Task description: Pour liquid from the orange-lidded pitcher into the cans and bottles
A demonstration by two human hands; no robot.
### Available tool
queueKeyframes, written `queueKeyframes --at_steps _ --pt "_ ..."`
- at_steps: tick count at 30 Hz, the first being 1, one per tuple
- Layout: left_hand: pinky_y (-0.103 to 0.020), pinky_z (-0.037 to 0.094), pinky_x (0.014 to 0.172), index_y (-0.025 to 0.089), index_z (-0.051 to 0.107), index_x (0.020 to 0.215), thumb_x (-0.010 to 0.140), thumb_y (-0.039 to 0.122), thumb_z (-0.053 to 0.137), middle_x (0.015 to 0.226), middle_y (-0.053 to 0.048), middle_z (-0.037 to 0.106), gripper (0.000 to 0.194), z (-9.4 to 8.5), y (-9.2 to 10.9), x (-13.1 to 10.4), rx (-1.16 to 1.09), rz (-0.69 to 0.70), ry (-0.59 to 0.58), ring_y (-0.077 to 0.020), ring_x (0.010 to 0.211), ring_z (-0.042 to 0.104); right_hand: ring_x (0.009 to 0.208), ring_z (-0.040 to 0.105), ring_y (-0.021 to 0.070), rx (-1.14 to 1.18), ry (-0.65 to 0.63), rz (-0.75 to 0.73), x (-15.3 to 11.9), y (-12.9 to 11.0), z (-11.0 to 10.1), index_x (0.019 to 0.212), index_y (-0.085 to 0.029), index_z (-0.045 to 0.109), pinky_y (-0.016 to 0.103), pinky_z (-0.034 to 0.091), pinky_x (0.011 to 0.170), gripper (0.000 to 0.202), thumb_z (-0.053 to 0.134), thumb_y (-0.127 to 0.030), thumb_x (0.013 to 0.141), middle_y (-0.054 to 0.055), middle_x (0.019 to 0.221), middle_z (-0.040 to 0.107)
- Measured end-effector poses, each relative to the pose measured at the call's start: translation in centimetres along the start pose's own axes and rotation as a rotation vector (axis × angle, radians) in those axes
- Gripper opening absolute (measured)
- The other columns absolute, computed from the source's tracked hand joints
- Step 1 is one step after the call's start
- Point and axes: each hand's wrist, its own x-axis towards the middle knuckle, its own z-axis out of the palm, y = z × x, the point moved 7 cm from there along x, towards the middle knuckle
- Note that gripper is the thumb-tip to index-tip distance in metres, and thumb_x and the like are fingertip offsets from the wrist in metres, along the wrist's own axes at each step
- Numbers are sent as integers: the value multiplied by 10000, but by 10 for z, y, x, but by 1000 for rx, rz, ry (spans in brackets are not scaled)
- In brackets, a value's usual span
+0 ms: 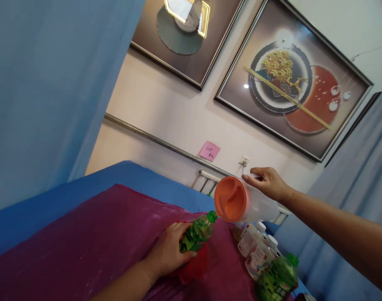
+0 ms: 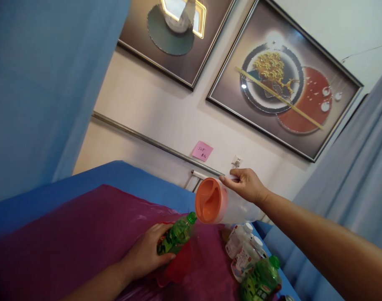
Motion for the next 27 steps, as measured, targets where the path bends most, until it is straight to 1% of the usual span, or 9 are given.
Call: queueKeyframes --at_steps 13,17,24,27 --pt "-400 486 980 228 658 1185 606 274 819 1172 -74 705 603 0 0 -1 -2 20 14 -293 1083 643 543 244 106 3 14 -10 1 -3 -3 565 -242 259 274 205 494 561 570 -621 838 -54 571 214" --pt "-417 483 991 245 650 1205 596 249 818 1178 -69 706 632 0 0 -1 -1 10 21 -301 1093 639 544 250 107 -2 10 -7 2 -1 -2 566 -239 269 277 204 497 559 567 -624 840 -53 570 218" --pt "-413 480 985 235 658 1191 587 223 807 1171 -60 705 622 -1 3 -2 -13 -3 8 -297 1092 635 542 251 105 -3 -8 9 2 0 0 567 -239 274 277 207 500 548 558 -620 840 -56 574 223" --pt "-407 479 978 237 656 1186 595 218 797 1163 -56 704 608 -1 3 -2 -13 1 4 -290 1084 636 547 248 108 -7 5 8 2 0 -1 567 -241 271 279 203 504 549 561 -621 838 -56 575 216"
